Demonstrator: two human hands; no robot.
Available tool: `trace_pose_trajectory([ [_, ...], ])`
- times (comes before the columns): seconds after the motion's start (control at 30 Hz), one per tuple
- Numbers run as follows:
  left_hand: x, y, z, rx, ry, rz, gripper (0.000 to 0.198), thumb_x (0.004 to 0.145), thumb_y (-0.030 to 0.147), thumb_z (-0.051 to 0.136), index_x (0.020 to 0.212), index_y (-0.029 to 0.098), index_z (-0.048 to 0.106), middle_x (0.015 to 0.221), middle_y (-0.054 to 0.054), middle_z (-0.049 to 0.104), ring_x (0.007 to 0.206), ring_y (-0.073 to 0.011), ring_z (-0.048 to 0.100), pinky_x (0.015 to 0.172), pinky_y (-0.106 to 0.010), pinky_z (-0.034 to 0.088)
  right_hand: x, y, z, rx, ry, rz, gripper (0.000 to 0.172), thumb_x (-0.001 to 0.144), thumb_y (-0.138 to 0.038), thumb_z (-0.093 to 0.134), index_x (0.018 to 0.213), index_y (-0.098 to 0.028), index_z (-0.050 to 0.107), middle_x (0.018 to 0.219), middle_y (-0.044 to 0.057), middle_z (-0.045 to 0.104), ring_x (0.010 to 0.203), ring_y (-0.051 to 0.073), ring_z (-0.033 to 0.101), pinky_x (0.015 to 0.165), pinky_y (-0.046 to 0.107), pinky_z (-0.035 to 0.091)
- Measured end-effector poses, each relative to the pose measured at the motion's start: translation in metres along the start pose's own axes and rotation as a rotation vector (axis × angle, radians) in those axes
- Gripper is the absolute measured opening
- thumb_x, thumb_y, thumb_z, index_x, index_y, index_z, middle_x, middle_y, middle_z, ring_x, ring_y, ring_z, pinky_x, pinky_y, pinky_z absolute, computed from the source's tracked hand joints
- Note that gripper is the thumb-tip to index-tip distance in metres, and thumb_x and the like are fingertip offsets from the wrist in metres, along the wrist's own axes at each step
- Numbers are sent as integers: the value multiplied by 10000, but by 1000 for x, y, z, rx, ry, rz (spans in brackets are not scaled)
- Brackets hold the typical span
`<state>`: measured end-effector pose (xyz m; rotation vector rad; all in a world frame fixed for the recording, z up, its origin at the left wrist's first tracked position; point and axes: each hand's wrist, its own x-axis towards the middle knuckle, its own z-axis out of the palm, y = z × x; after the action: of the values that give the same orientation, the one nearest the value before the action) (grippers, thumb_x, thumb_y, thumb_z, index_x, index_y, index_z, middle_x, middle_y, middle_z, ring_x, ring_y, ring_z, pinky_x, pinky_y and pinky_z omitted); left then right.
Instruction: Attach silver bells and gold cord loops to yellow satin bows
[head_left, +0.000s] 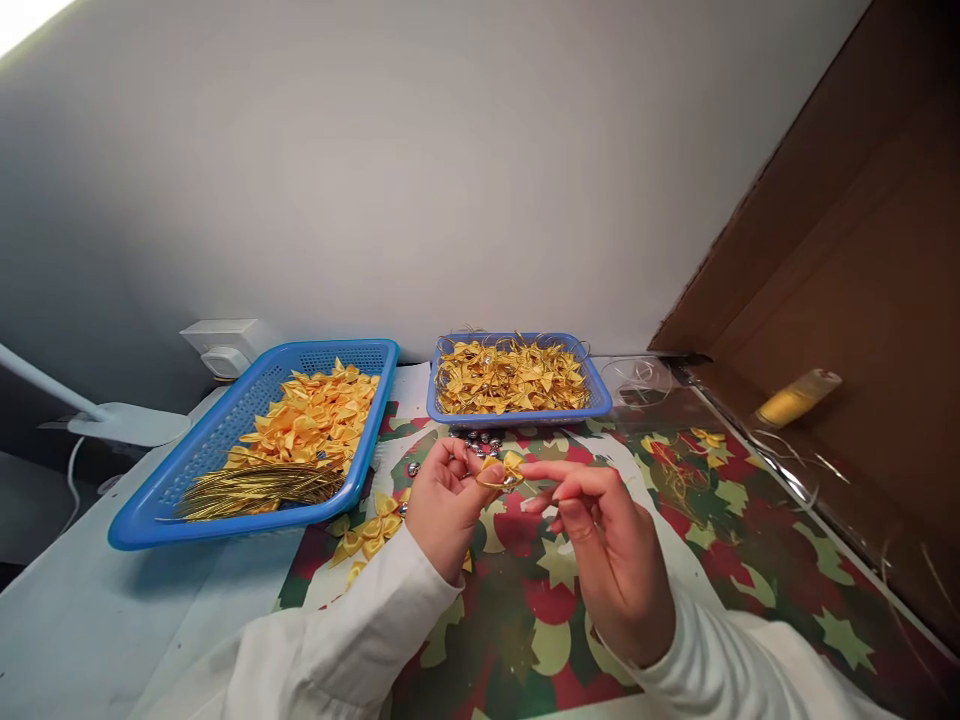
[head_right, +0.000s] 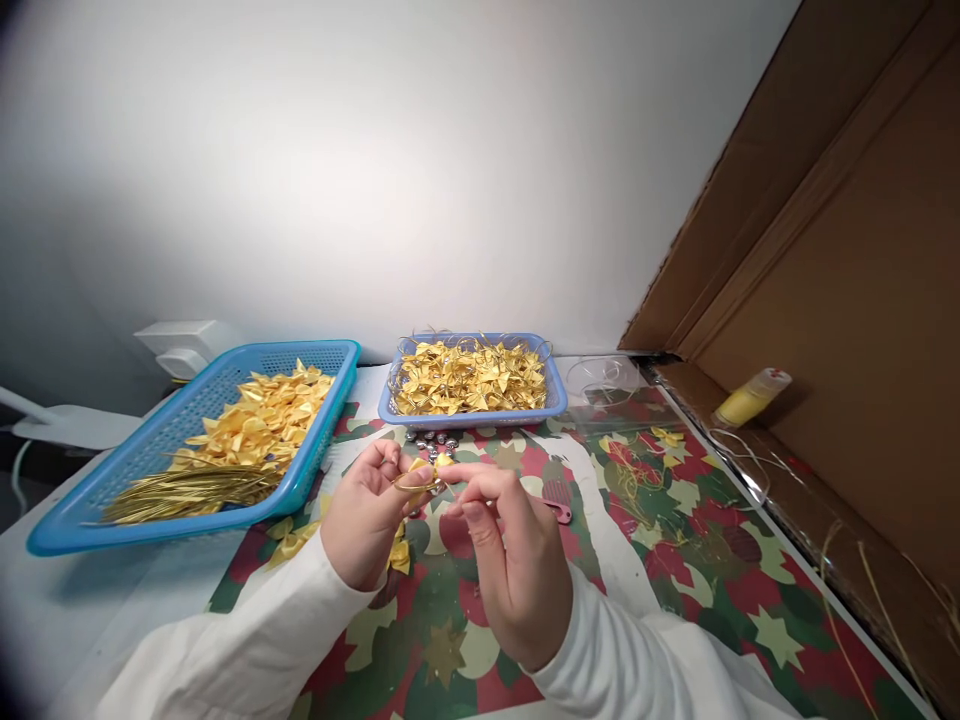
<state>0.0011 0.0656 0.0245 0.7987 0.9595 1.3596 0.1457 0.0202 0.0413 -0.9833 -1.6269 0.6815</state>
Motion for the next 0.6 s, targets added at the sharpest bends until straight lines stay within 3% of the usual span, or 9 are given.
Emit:
trace_pose_trajectory([
  [0.1,-1,0,0,12,-1,14,441,603,233,768,722,194,345,609,103,458,480,-27,443,470,-161,376,-1,3,0,10,23,35,121,946,-181,355,957,-246,456,1034,32,639,817,137,621,686,272,478],
  [0.27,-2,2,2,-19,-20,11,428,635,227,745,726,200,327,620,108,439,454,-20,435,449,-157,360,6,2,-1,19,89,39,150,958,-213,323,890,-231,456,1125,45,566,1058,176,535,893,356,417],
  [0.6,-5,3,3,73,-3,84,437,612,258,766,731,195,349,641,96,467,498,-28,452,487,-166,411,10,-2,-2,19,-66,95,171,958,-237,319,849,-218,451,1032,38,511,960,158,520,836,317,414],
])
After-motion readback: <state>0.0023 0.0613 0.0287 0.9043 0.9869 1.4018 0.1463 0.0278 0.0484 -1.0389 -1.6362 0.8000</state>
